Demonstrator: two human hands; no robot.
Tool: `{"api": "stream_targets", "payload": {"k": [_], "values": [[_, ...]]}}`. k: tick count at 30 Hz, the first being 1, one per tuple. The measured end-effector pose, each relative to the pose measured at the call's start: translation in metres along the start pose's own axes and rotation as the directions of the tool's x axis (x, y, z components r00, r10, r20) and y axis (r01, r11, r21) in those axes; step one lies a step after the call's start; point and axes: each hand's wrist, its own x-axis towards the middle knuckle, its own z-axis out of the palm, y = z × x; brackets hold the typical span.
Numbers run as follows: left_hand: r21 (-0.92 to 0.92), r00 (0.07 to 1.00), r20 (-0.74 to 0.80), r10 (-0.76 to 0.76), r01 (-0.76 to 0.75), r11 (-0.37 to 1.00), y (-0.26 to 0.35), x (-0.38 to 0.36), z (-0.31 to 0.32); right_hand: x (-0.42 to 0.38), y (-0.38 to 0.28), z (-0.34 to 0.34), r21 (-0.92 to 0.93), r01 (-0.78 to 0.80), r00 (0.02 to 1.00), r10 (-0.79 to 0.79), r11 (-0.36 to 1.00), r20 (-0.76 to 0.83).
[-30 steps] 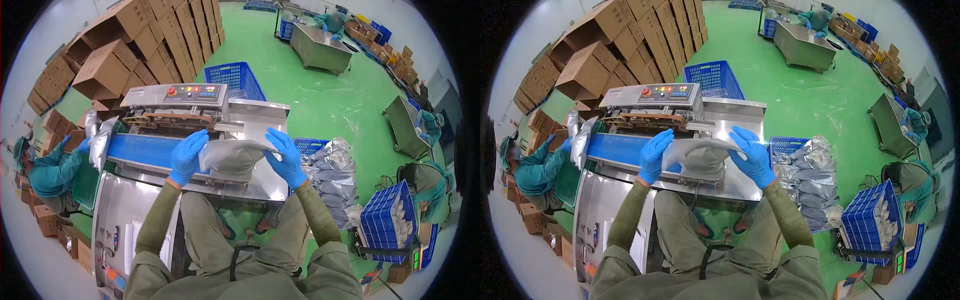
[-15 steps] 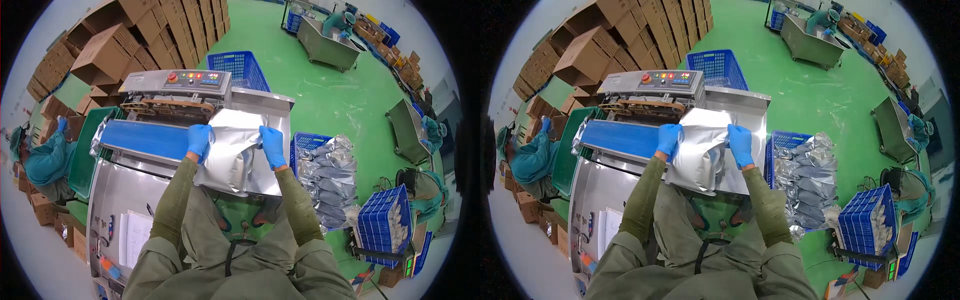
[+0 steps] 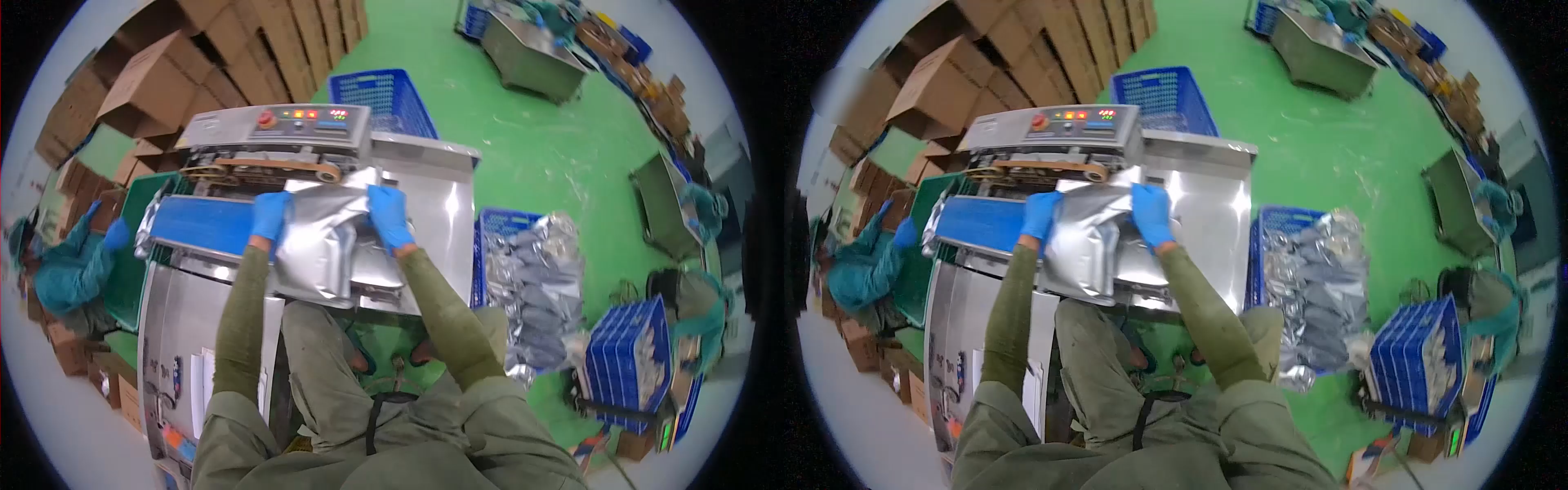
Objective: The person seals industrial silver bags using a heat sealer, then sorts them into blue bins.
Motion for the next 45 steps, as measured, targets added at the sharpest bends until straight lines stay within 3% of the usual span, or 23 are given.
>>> {"api": "stream_targets", "payload": {"k": [1,2,4,5,6,7,8,9,10,11,12,13,14,15,18,24,27,31,32,35,38,41,45], "values": [[-0.078,0.987,0.101,-0.122,0.130,0.988,-0.011,-0.001,-0.011,0.005,0.024,0.013,-0.252,0.252,0.968,-0.248,0.935,0.045],[0.311,0.970,0.222,0.094,-0.162,0.936,-0.017,-0.001,-0.031,0.005,0.028,0.025,-0.403,0.339,0.938,-0.337,0.850,0.078],[-0.067,0.908,0.327,-0.262,0.299,0.952,0.006,-0.006,-0.061,-0.002,0.022,0.030,-0.630,0.412,0.882,-0.463,0.658,0.092],[-0.209,0.829,0.362,-0.426,0.517,0.830,0.019,-0.009,-0.075,-0.012,-0.003,0.015,-0.463,0.392,0.899,-0.437,0.795,0.010],[0.042,0.929,0.342,-0.143,0.137,0.990,0.018,-0.011,-0.098,-0.025,-0.015,-0.007,-0.562,0.372,0.903,-0.427,0.738,0.037],[0.053,0.964,0.258,-0.063,0.051,0.997,0.011,-0.030,-0.109,-0.062,-0.055,-0.051,-0.051,-0.086,0.994,0.082,0.995,-0.073],[0.079,0.985,0.171,0.019,-0.032,0.996,0.004,-0.049,-0.122,-0.104,-0.064,-0.091,-0.021,-0.147,0.977,0.142,0.989,-0.161],[-0.156,0.981,0.027,-0.190,0.192,0.969,0.020,-0.071,-0.130,-0.139,-0.074,-0.127,0.013,-0.184,0.956,0.182,0.983,-0.231],[-0.112,0.920,-0.106,-0.376,0.365,0.924,0.052,-0.089,-0.144,-0.177,-0.061,-0.162,0.110,-0.208,0.917,0.233,0.972,-0.323],[-0.132,0.878,-0.189,-0.440,0.421,0.897,0.075,-0.111,-0.153,-0.221,-0.048,-0.207,-0.059,-0.282,0.861,0.226,0.958,-0.455],[-0.153,0.821,-0.270,-0.503,0.479,0.865,0.090,-0.131,-0.163,-0.261,-0.038,-0.257,-0.219,-0.423,0.860,0.313,0.880,-0.404],[-0.125,0.784,-0.319,-0.532,0.521,0.844,0.096,-0.155,-0.169,-0.317,-0.001,-0.293,-0.429,-0.472,0.815,0.195,0.770,-0.546],[-0.100,0.745,-0.369,-0.556,0.563,0.821,0.096,-0.178,-0.168,-0.356,-0.016,-0.327,-0.666,-0.462,0.878,0.196,0.586,-0.436],[-0.131,0.739,-0.386,-0.553,0.549,0.825,0.096,-0.193,-0.165,-0.403,0.017,-0.345,-0.817,-0.505,0.860,0.239,0.279,-0.451],[-0.176,0.763,-0.445,-0.468,0.438,0.881,0.103,-0.218,-0.150,-0.445,0.056,-0.361,-0.928,-0.253,0.967,0.059,0.273,-0.246],[-0.203,0.861,-0.363,-0.355,0.299,0.932,0.171,-0.191,-0.145,-0.438,0.038,-0.376,-0.945,-0.254,0.919,0.357,0.208,-0.168],[-0.355,0.878,-0.303,-0.371,0.257,0.899,0.184,-0.196,-0.134,-0.458,0.039,-0.354,-0.937,-0.183,0.970,0.207,0.296,-0.124],[-0.367,0.901,-0.302,-0.312,0.192,0.910,0.223,-0.199,-0.130,-0.455,0.139,-0.394,-0.938,-0.218,0.930,0.351,0.271,-0.115],[-0.355,0.903,-0.316,-0.293,0.174,0.919,0.230,-0.198,-0.131,-0.440,0.148,-0.402,-0.925,-0.256,0.942,0.286,0.281,-0.174],[-0.377,0.912,-0.303,-0.277,0.153,0.914,0.257,-0.196,-0.131,-0.368,0.091,-0.420,-0.790,-0.273,0.941,-0.017,0.549,-0.337],[-0.417,0.940,-0.235,-0.248,0.133,0.899,0.278,-0.194,-0.124,-0.292,-0.047,-0.412,-0.859,-0.182,0.972,-0.046,0.478,-0.231],[-0.437,0.991,-0.110,-0.074,0.019,0.899,0.322,-0.180,-0.106,-0.242,-0.175,-0.380,-0.956,0.024,0.999,-0.040,0.294,0.013],[-0.487,0.982,0.093,0.162,-0.097,0.868,0.404,-0.128,-0.063,-0.194,-0.271,-0.322,-0.842,0.477,0.848,-0.386,0.254,0.364]]}}
